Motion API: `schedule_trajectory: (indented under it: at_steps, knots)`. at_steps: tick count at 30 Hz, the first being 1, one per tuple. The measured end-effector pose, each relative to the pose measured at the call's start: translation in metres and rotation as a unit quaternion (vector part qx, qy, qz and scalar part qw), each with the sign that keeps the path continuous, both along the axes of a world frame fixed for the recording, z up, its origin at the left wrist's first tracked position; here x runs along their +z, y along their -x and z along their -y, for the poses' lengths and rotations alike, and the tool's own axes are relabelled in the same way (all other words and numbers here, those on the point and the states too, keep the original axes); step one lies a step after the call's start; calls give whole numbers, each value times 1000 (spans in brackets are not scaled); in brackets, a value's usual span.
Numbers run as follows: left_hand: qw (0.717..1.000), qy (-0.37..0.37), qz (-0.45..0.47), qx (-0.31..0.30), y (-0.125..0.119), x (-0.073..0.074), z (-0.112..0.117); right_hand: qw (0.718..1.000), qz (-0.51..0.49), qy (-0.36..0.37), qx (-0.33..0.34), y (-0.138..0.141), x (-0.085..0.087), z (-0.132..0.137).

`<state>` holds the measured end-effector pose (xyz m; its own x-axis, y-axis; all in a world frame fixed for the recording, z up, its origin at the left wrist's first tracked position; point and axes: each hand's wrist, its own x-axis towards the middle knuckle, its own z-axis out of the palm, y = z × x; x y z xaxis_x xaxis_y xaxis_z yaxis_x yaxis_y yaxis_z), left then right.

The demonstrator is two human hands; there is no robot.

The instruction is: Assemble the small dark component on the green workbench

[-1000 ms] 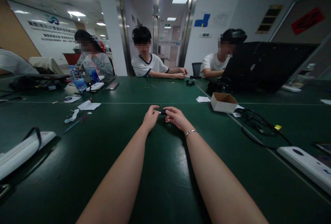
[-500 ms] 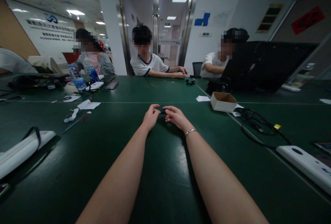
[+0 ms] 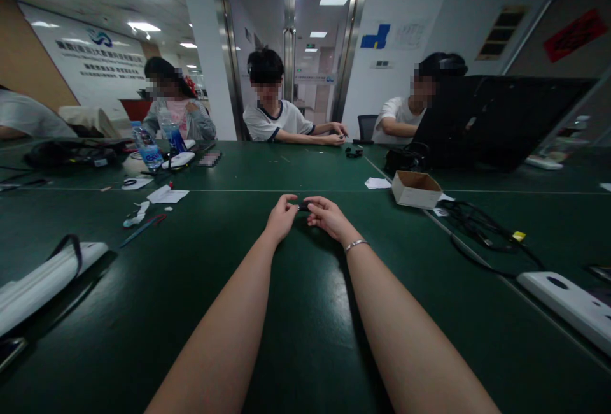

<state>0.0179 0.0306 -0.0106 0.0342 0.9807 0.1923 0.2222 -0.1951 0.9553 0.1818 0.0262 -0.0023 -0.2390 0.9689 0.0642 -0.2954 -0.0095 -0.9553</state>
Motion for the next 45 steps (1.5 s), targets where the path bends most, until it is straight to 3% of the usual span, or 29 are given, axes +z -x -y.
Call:
schedule_trajectory:
  at_steps: [19, 33, 41, 45]
  knots:
    - [999, 37, 12, -17, -2, 2, 3, 1000, -2, -3, 12, 0, 1, 1]
    - [998, -58, 8, 9, 1, 1, 4, 999, 16, 50, -7, 3, 4, 0]
    - [999, -36, -2, 31, -1, 2, 5, 1000, 6, 15, 25, 1, 8, 6]
    - [998, -54, -18, 27, 0, -1, 3, 998, 22, 40, 37, 3, 11, 7]
